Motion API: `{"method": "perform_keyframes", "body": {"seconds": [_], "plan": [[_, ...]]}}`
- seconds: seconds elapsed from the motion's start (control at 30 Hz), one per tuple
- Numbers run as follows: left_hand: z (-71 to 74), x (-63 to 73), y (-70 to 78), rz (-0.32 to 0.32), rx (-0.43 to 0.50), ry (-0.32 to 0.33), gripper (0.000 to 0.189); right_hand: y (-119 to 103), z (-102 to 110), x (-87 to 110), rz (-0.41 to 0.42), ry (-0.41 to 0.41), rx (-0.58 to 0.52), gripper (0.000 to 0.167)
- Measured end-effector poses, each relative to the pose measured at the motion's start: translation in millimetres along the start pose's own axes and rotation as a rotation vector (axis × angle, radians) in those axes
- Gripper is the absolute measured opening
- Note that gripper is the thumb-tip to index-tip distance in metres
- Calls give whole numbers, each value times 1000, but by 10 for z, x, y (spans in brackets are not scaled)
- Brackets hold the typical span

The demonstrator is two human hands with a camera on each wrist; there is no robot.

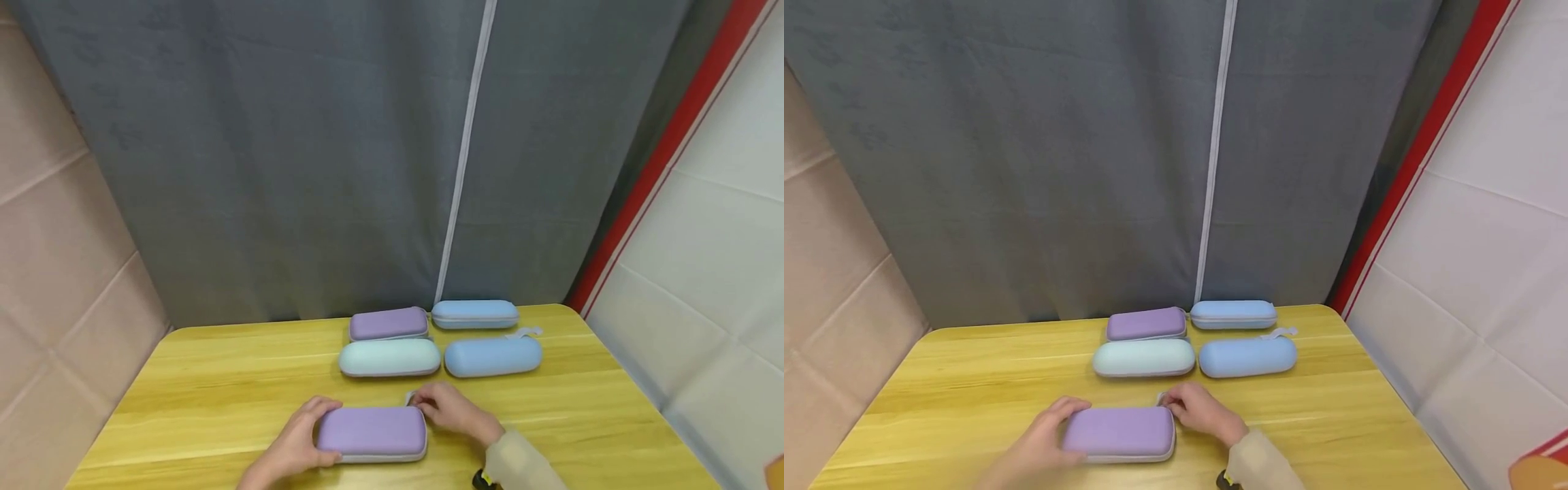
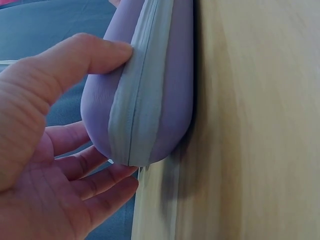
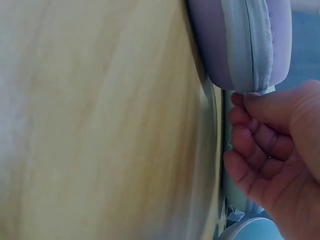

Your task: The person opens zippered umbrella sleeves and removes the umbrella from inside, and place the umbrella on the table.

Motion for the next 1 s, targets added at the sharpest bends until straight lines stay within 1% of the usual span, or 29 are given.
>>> {"method": "perform_keyframes", "body": {"seconds": [0.1,0.23,0.37,0.57,0.67,0.77,0.83,0.93,1.0], "plan": [[-7,0,10,-8,2,2,70,-8,31,47,36,66,79,13],[-10,8,3,-1,7,-4,70,-66,81,150,101,153,169,14],[-15,22,-2,3,-3,-11,69,-115,104,267,116,190,210,14],[-30,38,-15,27,2,-39,69,-185,90,399,122,198,224,16],[-28,46,-7,35,11,-39,69,-227,78,459,125,199,222,17],[-26,53,10,37,13,-32,68,-276,66,510,114,173,201,17],[-26,57,21,41,9,-27,68,-298,48,537,103,140,187,16],[-14,58,44,39,-13,-9,68,-325,25,571,80,95,166,14],[-2,62,65,38,-31,4,67,-338,12,588,69,80,157,13]]}}
Point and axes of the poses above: each hand's wrist, its own x-axis away from the middle knuckle, its own z-axis out of the back of the hand, y = z × x, the point moved 7 cm from there along -x, towards the middle knuckle, and after that the axes turned 8 degrees about -z, right-handed, at the moved point
